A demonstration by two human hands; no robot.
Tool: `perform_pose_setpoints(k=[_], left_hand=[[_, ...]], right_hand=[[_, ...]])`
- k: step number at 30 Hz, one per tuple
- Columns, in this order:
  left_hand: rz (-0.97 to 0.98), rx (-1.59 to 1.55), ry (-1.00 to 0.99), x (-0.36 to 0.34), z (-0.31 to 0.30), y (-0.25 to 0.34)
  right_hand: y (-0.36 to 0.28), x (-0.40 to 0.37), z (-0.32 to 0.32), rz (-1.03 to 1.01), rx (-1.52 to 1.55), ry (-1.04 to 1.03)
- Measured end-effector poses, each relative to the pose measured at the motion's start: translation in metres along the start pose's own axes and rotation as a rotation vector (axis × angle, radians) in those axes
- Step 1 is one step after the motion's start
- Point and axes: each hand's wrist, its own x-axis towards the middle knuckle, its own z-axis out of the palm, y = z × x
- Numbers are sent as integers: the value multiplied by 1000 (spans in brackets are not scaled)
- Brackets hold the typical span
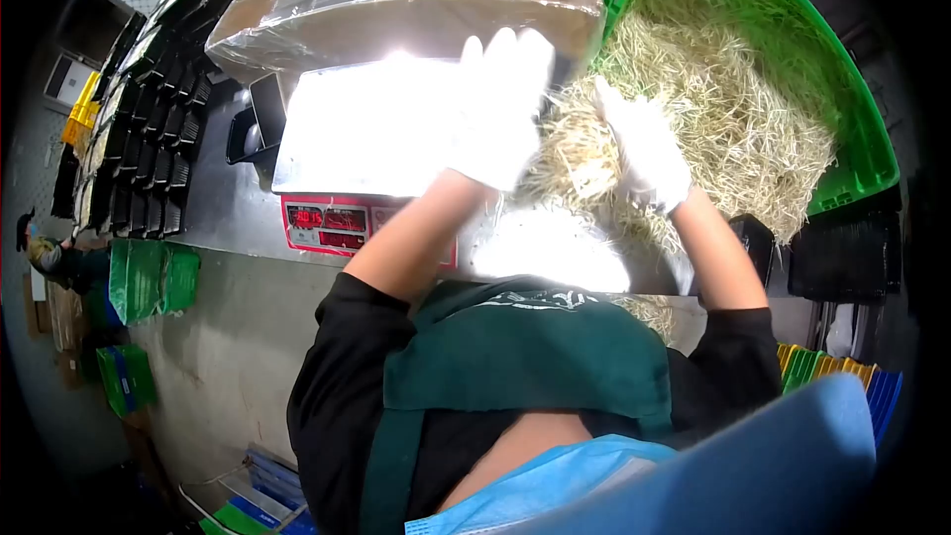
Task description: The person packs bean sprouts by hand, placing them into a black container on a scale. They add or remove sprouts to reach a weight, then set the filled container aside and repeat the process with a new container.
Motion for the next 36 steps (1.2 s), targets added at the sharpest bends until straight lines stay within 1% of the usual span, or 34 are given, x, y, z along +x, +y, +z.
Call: perform_pose_setpoints(k=[1,2,3,4,5,6,7,9,10,11,12,13,14,15,16,17,18,19,21,22,23,25,26,27,28,29,30,31,32,33,34,35,36], left_hand=[[-53,-85,-195,-3,-13,12],[-123,-190,-208,-14,-21,20],[-193,-294,-223,-24,-23,22],[-190,-294,-214,-30,-16,20],[-319,-471,-64,-40,-6,17],[-448,-642,93,-48,-3,9],[-484,-628,79,-59,-3,-4],[-533,-671,214,-82,-12,-35],[-629,-943,239,-93,-12,-52],[-670,-995,160,-98,-26,-71],[-657,-930,-184,-102,-26,-106],[-626,-849,-527,-103,-24,-134],[-819,-859,-325,-94,-45,-132],[-809,-870,-340,-90,-41,-131],[-631,-641,-138,-80,-33,-128],[-454,-415,67,-72,-24,-126],[-468,-732,-77,-68,-14,-127],[-465,-743,-70,-73,-10,-126],[-162,-405,-108,-80,-13,-126],[-168,-432,-198,-79,-13,-127],[-171,-438,-201,-77,-18,-125],[-80,-365,-353,-75,-24,-120],[-54,-291,-286,-77,-21,-117],[-53,-292,-289,-75,-24,-117],[-51,-309,-344,-72,-28,-118],[-49,-329,-398,-68,-31,-118],[-46,-376,-475,-62,-30,-118],[-49,-384,-480,-59,-29,-118],[-78,-402,-565,-55,-31,-118],[-110,-417,-648,-54,-32,-119],[-75,-414,-498,-63,-24,-120],[-83,-409,-499,-63,-23,-121],[-76,-422,-507,-63,-23,-121]], right_hand=[[1,7,4,-155,-205,200],[-13,13,-5,-157,-198,257],[-28,24,-6,-158,-212,264],[-45,35,-4,-83,-185,306],[-64,47,-1,-8,-153,345],[-82,63,-2,50,-44,273],[-100,78,5,-21,19,391],[-131,105,14,-81,295,418],[-146,116,16,-55,372,337],[-160,123,17,-23,448,251],[-169,130,20,24,349,175],[-176,136,26,37,348,176],[-182,142,34,27,186,98],[-188,148,35,19,23,18],[-191,157,34,39,70,-176],[-198,165,37,113,14,-271],[-198,159,35,60,-23,-258],[-195,153,32,2,-61,-242],[-184,149,5,-24,-22,-234],[-177,143,-3,-57,27,-229],[-161,140,-2,-96,-46,-271],[-148,129,-18,31,-112,-310],[-143,128,-35,69,-91,-448],[-136,127,-46,107,-69,-586],[-124,122,-44,85,148,-575],[-122,115,-38,78,258,-542],[-118,104,-26,59,307,-443],[-114,94,-16,39,354,-346],[-114,90,-12,37,354,-355],[-115,87,-9,13,404,-252],[-114,87,-8,-12,456,-147],[-113,88,-10,-20,459,-150],[-111,91,-16,189,680,-292]])
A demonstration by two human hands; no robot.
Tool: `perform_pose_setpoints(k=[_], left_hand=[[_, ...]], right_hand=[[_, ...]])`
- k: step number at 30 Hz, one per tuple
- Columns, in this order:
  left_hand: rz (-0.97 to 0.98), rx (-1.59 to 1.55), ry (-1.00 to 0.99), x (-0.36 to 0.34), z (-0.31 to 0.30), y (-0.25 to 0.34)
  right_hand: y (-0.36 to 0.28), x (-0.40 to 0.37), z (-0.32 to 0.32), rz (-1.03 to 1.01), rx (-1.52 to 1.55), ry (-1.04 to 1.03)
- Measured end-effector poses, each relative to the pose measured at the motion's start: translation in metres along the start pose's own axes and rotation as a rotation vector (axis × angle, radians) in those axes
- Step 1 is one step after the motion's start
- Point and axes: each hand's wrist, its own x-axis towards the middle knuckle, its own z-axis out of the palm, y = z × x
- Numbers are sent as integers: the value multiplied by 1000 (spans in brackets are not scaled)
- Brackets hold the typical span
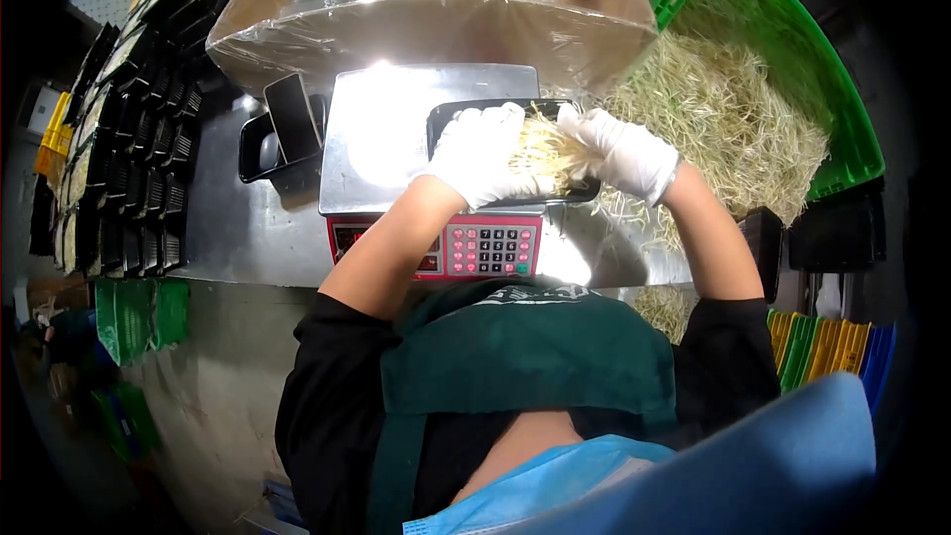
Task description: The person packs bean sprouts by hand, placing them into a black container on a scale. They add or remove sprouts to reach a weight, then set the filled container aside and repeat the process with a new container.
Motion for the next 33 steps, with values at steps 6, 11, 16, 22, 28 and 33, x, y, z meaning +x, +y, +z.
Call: perform_pose_setpoints(k=[6,11,16,22,28,33], left_hand=[[-33,79,-85,-3,-11,9],[106,137,173,-21,-25,-13],[239,97,668,-21,-30,-47],[167,-112,133,-4,-6,-1],[45,2,27,-13,-5,1],[35,24,-79,-11,-9,0]], right_hand=[[2,-35,-63,71,96,186],[-20,-23,-58,-97,630,294],[8,26,10,-624,-177,163],[-6,24,16,-542,-560,179],[17,-13,7,-261,85,117],[52,-31,-6,-91,231,291]])
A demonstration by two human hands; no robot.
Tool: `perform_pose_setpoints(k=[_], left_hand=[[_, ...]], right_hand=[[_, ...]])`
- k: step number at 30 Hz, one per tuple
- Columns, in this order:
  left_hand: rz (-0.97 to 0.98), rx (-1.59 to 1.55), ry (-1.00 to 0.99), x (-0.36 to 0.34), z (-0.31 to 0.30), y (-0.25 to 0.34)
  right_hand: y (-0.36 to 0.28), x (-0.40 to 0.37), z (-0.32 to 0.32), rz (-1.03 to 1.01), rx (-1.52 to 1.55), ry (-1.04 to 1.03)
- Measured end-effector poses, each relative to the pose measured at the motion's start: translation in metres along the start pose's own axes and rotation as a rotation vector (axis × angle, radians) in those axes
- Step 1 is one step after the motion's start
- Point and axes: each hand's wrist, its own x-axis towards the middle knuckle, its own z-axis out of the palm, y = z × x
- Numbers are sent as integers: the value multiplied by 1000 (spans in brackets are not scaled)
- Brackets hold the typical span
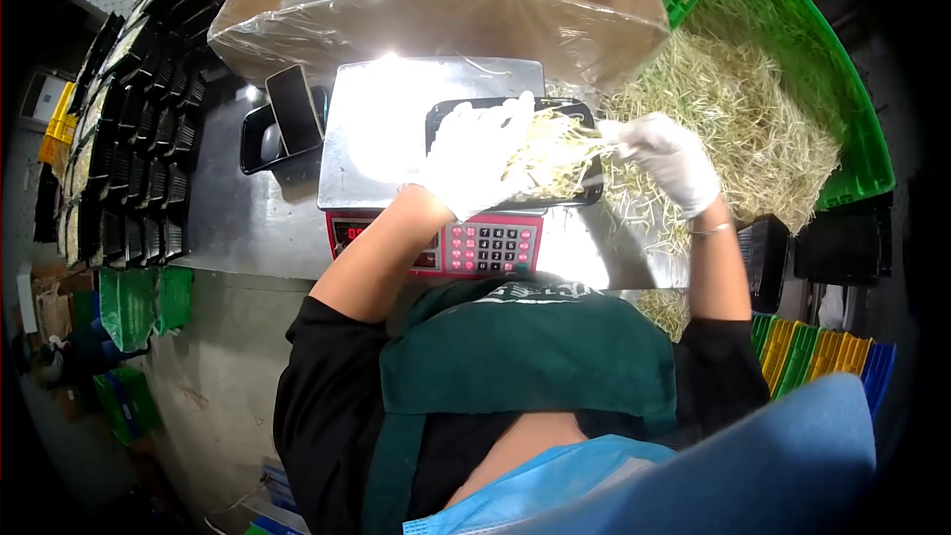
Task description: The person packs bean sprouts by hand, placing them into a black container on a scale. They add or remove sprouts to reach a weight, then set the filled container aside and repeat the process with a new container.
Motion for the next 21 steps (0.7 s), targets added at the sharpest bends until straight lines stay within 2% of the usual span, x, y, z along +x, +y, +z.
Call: perform_pose_setpoints(k=[2,4,5,7,9,10,12,13,14,16,18,19,20,21], left_hand=[[63,68,71,0,6,-3],[124,134,146,-3,6,-1],[105,53,207,-7,0,2],[78,-26,271,-18,-6,1],[118,-365,505,-32,-17,-12],[31,-283,319,-39,-37,-18],[-151,-818,329,-40,-44,-14],[-147,-870,385,-38,-21,-34],[-148,-869,392,-33,-20,-33],[-88,-317,348,-17,-10,-18],[-11,-249,168,0,-4,-1],[1,-103,111,2,3,3],[10,45,56,-1,8,7],[4,6,145,-10,6,11]], right_hand=[[-25,-4,-23,150,269,147],[-50,-5,-44,133,324,211],[-63,-1,-41,52,384,235],[-78,12,-12,31,379,221],[-74,27,20,6,368,125],[-62,34,36,4,367,38],[-50,38,38,-188,154,-132],[-46,36,32,-260,147,-113],[-48,28,26,-201,57,-45],[-43,26,32,-142,306,75],[-37,30,58,-106,4,86],[-33,30,71,-369,-412,100],[-60,27,77,-201,-256,-29],[-59,20,81,-289,-227,4]])
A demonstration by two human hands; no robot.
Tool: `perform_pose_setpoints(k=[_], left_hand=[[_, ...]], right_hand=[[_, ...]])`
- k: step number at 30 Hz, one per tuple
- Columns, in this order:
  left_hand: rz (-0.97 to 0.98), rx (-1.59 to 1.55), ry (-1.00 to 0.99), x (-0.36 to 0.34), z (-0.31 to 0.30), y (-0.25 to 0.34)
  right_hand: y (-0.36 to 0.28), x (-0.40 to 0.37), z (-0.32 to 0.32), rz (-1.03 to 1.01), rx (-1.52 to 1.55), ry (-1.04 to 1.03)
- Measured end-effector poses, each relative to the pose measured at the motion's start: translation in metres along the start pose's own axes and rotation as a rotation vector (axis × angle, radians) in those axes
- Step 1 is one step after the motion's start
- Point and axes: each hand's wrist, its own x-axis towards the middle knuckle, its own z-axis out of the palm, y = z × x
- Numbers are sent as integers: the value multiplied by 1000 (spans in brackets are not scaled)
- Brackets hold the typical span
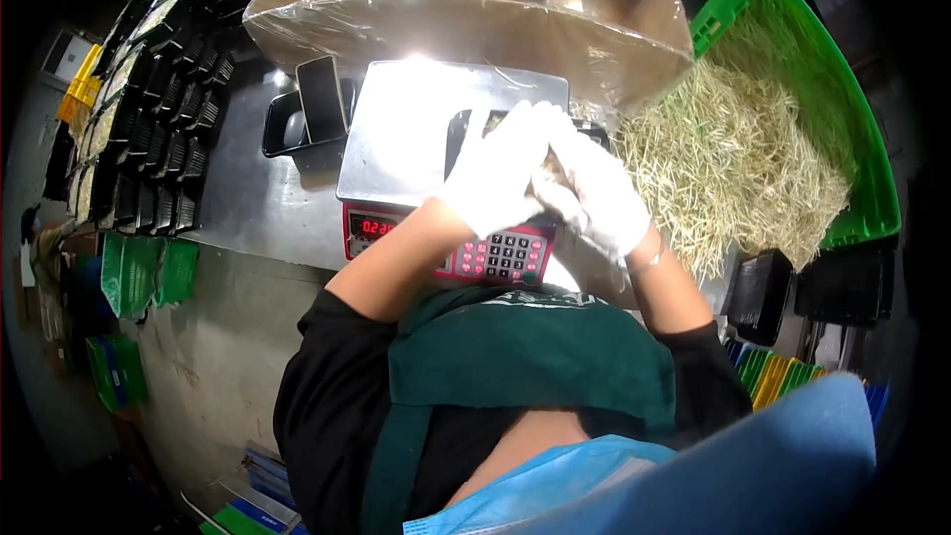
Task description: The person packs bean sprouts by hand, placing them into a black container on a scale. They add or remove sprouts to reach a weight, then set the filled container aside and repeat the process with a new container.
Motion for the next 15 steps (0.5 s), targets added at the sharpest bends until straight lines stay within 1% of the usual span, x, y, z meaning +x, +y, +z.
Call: perform_pose_setpoints(k=[1,2,3,4,5,7,8,9,10,11,12,13,15], left_hand=[[-73,33,-108,-8,-7,-1],[-117,45,-117,-21,-15,-3],[-157,57,-128,-31,-21,-6],[-193,54,-183,-36,-23,-9],[-190,53,-193,-37,-26,-8],[-51,114,11,-34,-39,-3],[-57,36,13,-34,-47,-7],[15,-123,172,-34,-62,-15],[-20,-294,229,-38,-64,-34],[-57,-467,284,-41,-60,-60],[-168,-358,305,-44,-54,-89],[-280,-251,319,-45,-46,-113],[-381,26,198,-36,-36,-131]], right_hand=[[2,-2,4,-80,24,50],[-3,5,-6,-62,63,35],[9,14,-9,-145,-10,113],[18,29,-12,-15,121,112],[28,47,-14,120,254,104],[59,84,1,203,279,34],[62,99,10,324,170,-32],[73,108,30,271,264,-31],[87,112,40,254,56,-89],[84,118,45,237,-152,-148],[82,125,42,437,-81,-293],[78,123,34,402,-16,-288],[60,112,9,302,161,-104]])
